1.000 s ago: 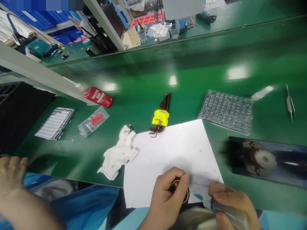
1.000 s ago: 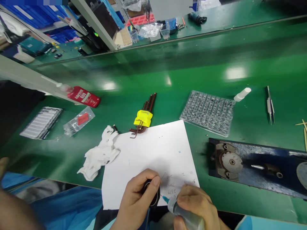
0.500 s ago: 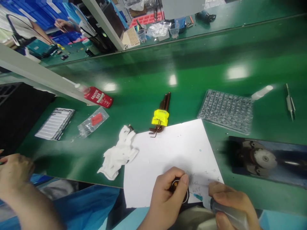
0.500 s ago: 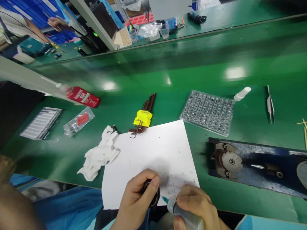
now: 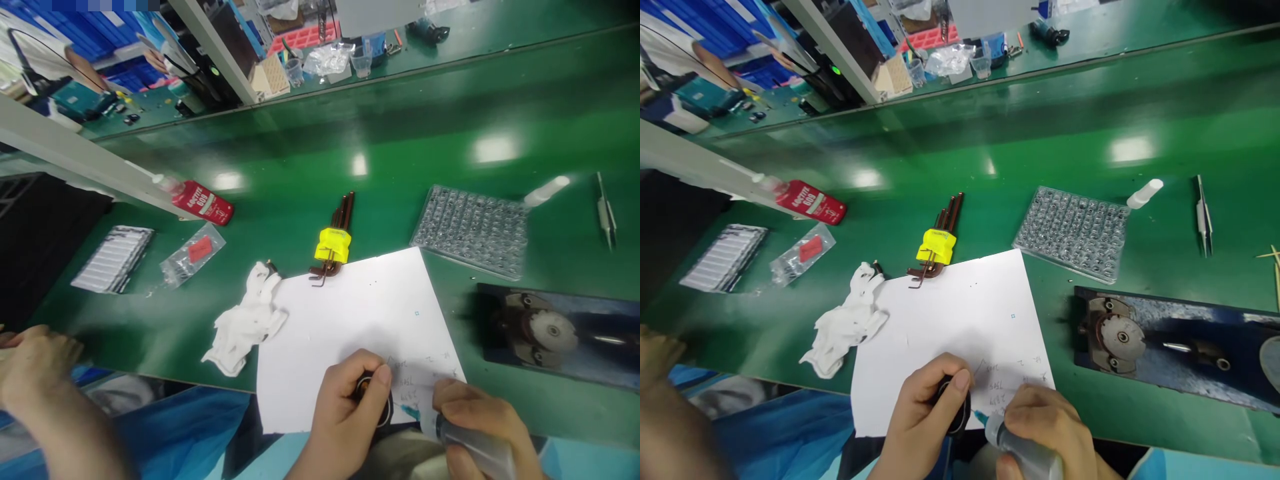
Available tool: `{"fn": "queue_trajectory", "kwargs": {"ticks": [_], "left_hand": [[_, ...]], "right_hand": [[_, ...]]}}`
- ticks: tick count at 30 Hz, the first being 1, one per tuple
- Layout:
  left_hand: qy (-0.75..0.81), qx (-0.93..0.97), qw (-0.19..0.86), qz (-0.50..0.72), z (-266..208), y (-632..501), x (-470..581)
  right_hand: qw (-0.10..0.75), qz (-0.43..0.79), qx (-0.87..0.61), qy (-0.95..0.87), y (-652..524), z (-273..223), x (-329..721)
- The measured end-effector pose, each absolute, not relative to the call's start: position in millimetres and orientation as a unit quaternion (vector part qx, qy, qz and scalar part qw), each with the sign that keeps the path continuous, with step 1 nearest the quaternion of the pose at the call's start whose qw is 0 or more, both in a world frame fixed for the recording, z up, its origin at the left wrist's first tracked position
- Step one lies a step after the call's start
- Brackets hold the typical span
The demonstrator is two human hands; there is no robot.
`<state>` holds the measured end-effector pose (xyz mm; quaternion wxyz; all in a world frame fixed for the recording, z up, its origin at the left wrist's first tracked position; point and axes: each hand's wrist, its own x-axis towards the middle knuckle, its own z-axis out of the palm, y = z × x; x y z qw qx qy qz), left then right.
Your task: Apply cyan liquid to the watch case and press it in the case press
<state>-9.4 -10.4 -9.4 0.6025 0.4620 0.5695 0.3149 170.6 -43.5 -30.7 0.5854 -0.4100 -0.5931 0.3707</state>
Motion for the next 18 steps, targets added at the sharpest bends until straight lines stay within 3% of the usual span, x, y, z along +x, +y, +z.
{"fn": "queue_trajectory", "kwargs": {"ticks": [18], "left_hand": [[0.552,0.482,0.615,0.291,-9,-8,-11]], "right_hand": [[0.580,0.369,-0.471,-0.553,-43,-14,168]]}}
